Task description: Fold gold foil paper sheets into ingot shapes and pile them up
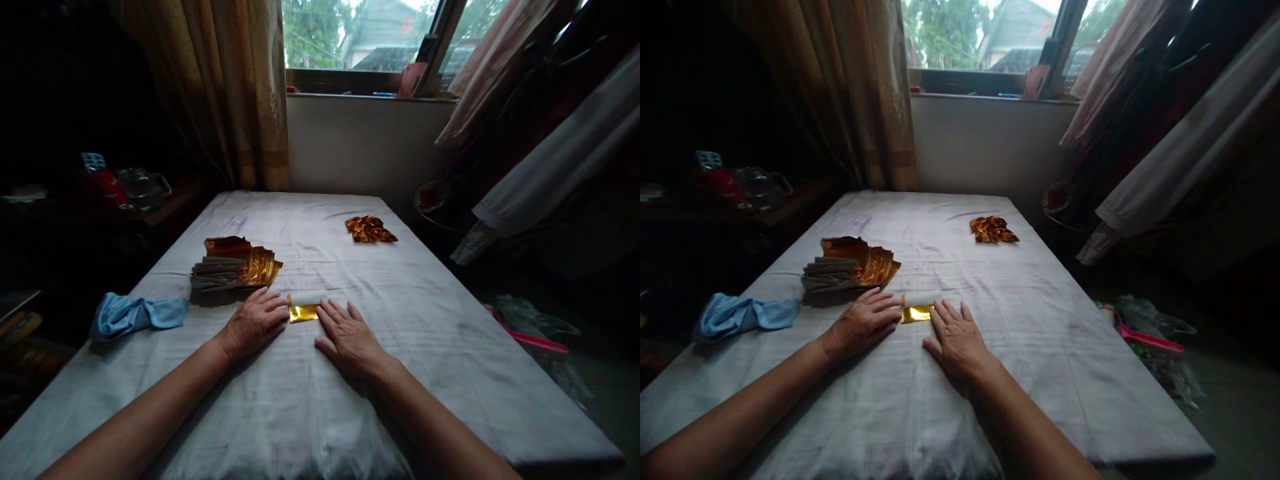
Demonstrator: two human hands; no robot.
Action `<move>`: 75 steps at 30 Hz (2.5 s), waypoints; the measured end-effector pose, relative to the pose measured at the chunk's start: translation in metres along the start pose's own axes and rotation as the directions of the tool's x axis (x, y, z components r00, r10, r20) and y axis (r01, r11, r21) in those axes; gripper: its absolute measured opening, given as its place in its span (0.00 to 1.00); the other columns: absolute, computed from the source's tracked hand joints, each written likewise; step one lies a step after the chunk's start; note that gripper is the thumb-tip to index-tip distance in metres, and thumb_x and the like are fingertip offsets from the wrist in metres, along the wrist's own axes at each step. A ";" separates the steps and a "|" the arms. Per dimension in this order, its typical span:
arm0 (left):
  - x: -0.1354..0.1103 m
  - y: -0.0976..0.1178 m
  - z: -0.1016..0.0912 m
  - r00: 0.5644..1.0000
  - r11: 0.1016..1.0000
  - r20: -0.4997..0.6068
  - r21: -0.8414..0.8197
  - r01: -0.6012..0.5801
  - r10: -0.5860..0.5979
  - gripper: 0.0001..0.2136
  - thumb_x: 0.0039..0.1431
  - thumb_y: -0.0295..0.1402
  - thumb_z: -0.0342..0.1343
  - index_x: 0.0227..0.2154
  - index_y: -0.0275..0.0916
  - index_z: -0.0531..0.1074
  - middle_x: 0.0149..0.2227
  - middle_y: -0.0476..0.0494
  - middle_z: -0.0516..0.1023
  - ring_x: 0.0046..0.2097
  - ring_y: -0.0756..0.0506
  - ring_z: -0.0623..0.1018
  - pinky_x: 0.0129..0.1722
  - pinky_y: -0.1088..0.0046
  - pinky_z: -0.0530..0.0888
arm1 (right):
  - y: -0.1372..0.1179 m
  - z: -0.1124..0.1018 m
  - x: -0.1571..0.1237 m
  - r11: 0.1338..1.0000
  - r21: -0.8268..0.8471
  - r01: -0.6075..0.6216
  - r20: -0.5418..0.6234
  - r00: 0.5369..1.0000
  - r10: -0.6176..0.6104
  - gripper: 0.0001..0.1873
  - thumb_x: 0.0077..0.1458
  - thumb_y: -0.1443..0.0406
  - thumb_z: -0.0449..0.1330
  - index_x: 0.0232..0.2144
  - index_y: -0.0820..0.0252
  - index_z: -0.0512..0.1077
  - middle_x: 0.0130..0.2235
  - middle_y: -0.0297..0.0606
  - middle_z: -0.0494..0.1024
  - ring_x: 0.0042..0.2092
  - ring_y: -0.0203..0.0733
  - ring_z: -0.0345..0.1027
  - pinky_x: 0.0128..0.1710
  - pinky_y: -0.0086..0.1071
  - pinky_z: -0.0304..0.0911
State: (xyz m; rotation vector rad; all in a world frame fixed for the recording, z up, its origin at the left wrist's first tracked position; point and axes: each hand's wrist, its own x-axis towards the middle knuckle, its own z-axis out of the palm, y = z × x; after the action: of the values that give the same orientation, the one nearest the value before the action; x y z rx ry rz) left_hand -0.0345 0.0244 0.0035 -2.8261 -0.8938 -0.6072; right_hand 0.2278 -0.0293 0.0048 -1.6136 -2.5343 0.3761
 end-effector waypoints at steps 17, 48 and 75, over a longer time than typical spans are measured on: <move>0.039 0.012 0.011 0.989 0.991 -0.072 -0.038 -0.130 0.127 0.09 0.69 0.36 0.52 0.38 0.39 0.76 0.38 0.47 0.82 0.40 0.46 0.79 0.51 0.63 0.72 | 0.023 -0.002 0.016 0.991 -0.010 0.133 -0.330 0.935 -0.129 0.14 0.58 0.66 0.61 0.47 0.58 0.75 0.58 0.44 0.74 0.62 0.54 0.62 0.63 0.52 0.52; 0.037 0.013 0.021 0.989 0.943 -0.003 -0.301 0.140 -0.148 0.09 0.67 0.34 0.53 0.34 0.40 0.76 0.37 0.45 0.79 0.41 0.44 0.76 0.48 0.64 0.72 | -0.001 0.007 0.031 0.974 0.140 0.179 -0.461 0.882 -0.096 0.12 0.66 0.67 0.51 0.34 0.59 0.73 0.36 0.40 0.79 0.38 0.41 0.71 0.42 0.34 0.66; 0.040 0.020 0.026 0.936 0.868 0.039 -0.363 0.338 -0.349 0.09 0.66 0.33 0.53 0.31 0.40 0.73 0.41 0.43 0.78 0.46 0.42 0.74 0.49 0.60 0.71 | -0.003 0.008 0.039 0.964 0.261 -0.048 -0.368 0.918 0.145 0.08 0.58 0.67 0.58 0.26 0.56 0.70 0.34 0.37 0.75 0.36 0.41 0.70 0.38 0.33 0.63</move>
State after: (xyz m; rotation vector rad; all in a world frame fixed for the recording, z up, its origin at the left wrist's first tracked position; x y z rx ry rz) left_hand 0.0157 0.0347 -0.0033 -2.9793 -1.4358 -0.9446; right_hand 0.2071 0.0038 -0.0036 -1.5448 -2.0358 0.3296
